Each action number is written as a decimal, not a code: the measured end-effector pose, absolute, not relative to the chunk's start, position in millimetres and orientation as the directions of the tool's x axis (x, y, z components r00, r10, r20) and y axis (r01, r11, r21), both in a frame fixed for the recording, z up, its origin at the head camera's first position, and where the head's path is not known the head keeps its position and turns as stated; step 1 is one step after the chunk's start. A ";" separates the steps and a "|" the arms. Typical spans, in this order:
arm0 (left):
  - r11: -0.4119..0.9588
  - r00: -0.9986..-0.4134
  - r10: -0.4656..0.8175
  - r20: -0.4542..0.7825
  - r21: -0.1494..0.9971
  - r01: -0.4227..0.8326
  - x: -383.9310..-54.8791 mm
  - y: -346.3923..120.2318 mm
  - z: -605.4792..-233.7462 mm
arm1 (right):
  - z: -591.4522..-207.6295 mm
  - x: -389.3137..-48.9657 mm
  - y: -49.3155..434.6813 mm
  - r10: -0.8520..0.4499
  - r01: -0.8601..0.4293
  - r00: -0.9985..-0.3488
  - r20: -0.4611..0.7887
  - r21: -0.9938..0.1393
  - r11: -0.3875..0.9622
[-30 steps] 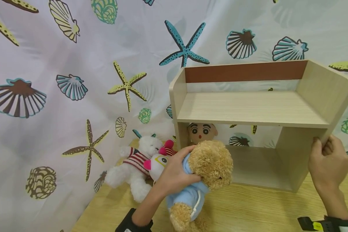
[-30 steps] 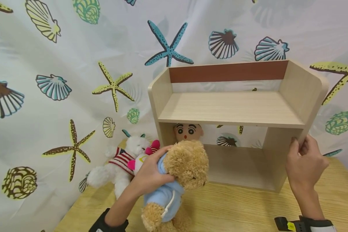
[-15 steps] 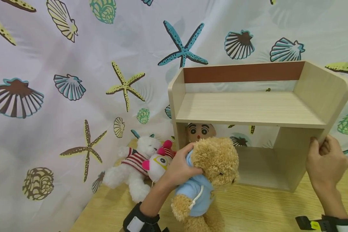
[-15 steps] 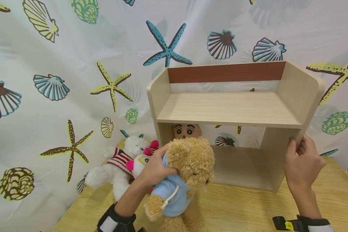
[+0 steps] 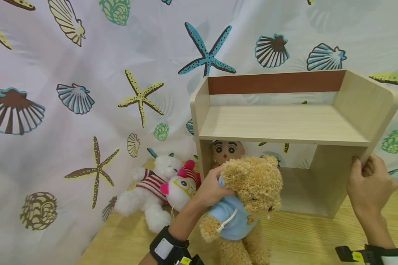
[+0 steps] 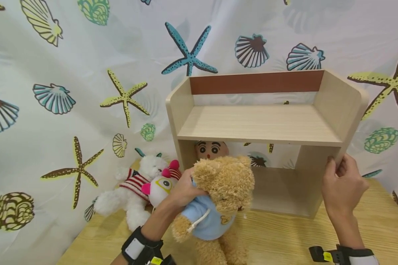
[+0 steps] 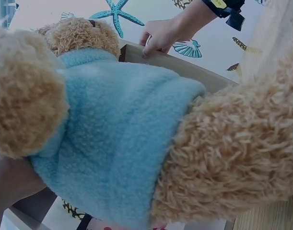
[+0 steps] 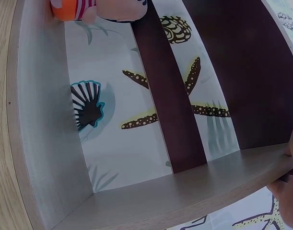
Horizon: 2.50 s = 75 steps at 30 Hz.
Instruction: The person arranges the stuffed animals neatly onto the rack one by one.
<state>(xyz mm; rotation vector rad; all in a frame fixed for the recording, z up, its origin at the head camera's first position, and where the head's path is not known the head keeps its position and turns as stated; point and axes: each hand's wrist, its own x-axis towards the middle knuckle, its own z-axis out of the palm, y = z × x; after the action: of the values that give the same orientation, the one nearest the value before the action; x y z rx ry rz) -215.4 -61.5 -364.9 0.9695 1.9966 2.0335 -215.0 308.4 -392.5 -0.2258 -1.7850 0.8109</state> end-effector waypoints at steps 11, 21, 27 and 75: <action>-0.137 -0.815 0.502 0.289 0.957 0.255 -230.1 -43.2 -373.0 | -395.2 -214.9 311.8 0.529 -0.229 -0.370 0.764 -0.626 0.745; -0.191 -0.821 0.517 0.242 0.968 0.165 -247.9 -23.7 -385.8 | -392.5 -213.4 311.5 0.542 -0.252 -0.404 0.737 -0.660 0.708; -0.194 -0.816 0.523 0.246 0.967 0.166 -259.9 -10.7 -392.1 | -391.3 -214.2 312.8 0.531 -0.277 -0.402 0.746 -0.652 0.706; 0.002 -0.777 0.602 0.186 0.972 0.234 -330.6 72.9 -378.1 | -389.8 -215.5 318.5 0.501 -0.312 -0.379 0.778 -0.617 0.722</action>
<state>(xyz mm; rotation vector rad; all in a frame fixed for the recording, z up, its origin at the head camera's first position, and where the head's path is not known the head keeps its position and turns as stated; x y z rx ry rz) -330.6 72.9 -378.1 0.8689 1.9980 1.8415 -215.5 318.5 -389.8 -0.1495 -1.7604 0.8679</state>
